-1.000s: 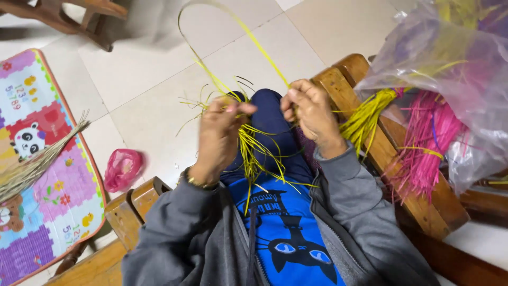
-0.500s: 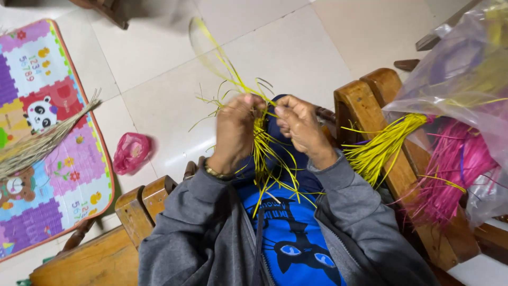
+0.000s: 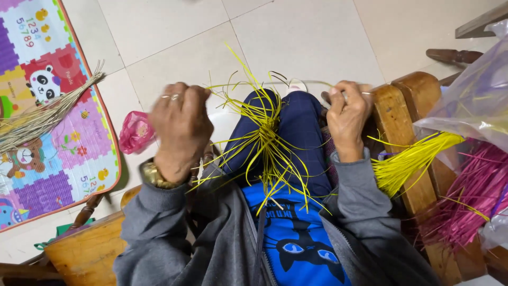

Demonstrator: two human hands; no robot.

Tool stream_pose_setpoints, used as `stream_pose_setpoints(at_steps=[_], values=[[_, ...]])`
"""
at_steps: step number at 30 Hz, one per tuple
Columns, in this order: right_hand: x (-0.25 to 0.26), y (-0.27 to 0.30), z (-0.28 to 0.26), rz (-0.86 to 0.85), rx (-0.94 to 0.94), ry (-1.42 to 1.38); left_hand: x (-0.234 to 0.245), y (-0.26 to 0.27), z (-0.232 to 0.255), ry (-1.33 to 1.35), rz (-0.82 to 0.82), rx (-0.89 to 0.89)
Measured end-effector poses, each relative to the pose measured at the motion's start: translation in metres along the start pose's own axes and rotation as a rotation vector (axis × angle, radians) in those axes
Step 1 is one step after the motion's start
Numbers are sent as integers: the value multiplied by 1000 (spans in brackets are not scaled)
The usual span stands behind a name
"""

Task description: The person is weaving thin yellow plastic strips together to form a braided structure.

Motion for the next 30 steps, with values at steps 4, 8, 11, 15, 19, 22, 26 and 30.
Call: stream_pose_setpoints(at_steps=[4, 8, 11, 15, 19, 22, 26, 30], values=[[-13, 11, -43, 71, 178, 190, -103, 68, 22, 532, -238, 206], [-83, 57, -11, -241, -4, -220, -200, 163, 46, 966, -841, 842], [-113, 77, 0, -385, -79, -378, -229, 206, 57, 1047, -917, 1129], [-127, 85, 2, -460, -113, -384, -222, 200, 63, 1041, -947, 1203], [-125, 81, 0, -478, -123, -416, -255, 230, 73, 1004, -965, 1155], [-124, 75, -10, -551, -48, -403, -260, 233, 73, 958, -949, 1137], [-144, 79, -6, -693, -1, -531, -249, 222, 72, 883, -988, 1049], [-158, 78, 7, -709, -18, -581, -226, 213, 75, 832, -1034, 1051]])
Point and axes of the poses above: each hand's wrist, its own y-axis away from the middle knuckle, its own x-axis out of the back of the hand, z = x × y, the point moved 9 cm from there along -y, towards the middle knuckle, and after that the axes turned 10 degrees about -y, right-handed, at the moved point
